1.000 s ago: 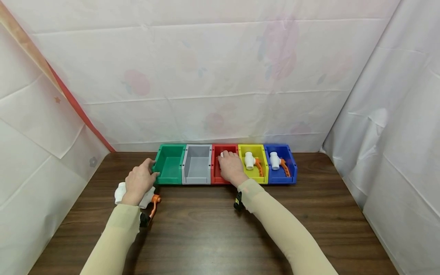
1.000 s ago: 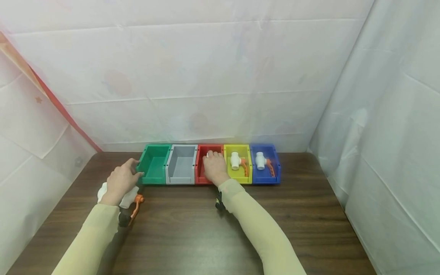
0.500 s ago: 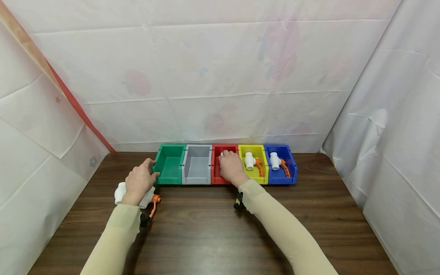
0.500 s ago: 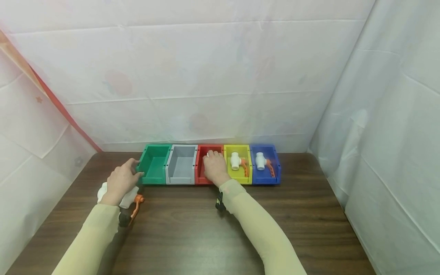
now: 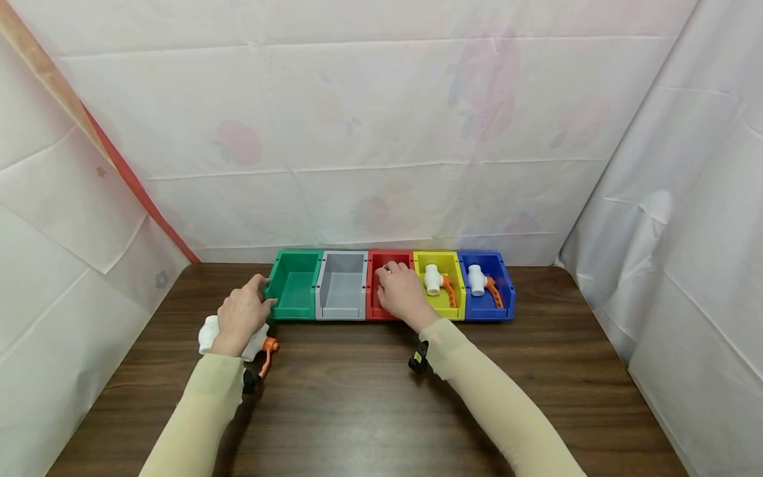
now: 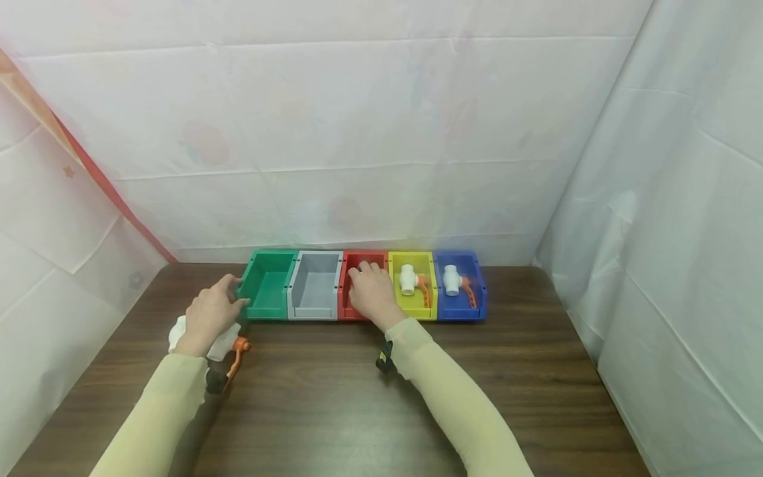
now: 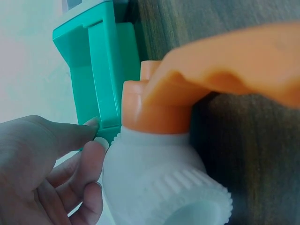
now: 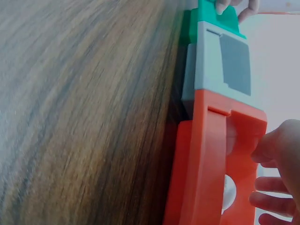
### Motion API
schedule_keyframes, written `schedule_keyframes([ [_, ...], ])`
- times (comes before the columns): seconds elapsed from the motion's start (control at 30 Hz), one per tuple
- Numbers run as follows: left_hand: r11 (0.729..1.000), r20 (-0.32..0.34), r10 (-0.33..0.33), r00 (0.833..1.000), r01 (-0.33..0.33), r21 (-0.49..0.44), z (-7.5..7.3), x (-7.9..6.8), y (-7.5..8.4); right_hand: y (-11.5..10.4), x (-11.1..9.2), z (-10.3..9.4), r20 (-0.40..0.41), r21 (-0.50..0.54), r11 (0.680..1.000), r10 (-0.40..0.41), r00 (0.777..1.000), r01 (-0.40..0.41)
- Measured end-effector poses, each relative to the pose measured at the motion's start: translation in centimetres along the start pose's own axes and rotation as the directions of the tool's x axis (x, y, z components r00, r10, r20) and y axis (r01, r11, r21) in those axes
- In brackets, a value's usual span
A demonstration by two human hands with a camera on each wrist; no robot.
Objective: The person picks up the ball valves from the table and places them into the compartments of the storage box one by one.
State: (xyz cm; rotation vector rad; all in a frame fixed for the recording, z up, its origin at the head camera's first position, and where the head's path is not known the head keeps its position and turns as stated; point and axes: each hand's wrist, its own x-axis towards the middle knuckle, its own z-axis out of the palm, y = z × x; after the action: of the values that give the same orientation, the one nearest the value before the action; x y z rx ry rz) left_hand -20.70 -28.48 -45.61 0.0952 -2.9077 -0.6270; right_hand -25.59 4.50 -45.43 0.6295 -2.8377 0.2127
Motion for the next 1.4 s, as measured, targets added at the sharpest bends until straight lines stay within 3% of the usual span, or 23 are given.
schedule_keyframes([
  [0.37, 1.000, -0.009, -0.008, 1.000, 0.008, 0.000, 0.2, -0.1, 0.1, 1.1, -1.6, -1.3, -0.144, 0.126, 0.992, 0.036, 0.989, -0.018],
  [0.8, 1.000, -0.003, -0.012, 1.000, 0.012, 0.010, -0.1, -0.2, 0.3, 3.3, -3.6, -2.6, -0.192, 0.211, 0.972, 0.143, 0.971, -0.101],
  [1.4, 1.000, -0.010, -0.006, 1.000, 0.006, 0.008, 0.1, -0.2, 0.3, 8.7, -8.0, -3.4, -0.279, 0.271, 0.946, 0.254, 0.926, -0.178],
])
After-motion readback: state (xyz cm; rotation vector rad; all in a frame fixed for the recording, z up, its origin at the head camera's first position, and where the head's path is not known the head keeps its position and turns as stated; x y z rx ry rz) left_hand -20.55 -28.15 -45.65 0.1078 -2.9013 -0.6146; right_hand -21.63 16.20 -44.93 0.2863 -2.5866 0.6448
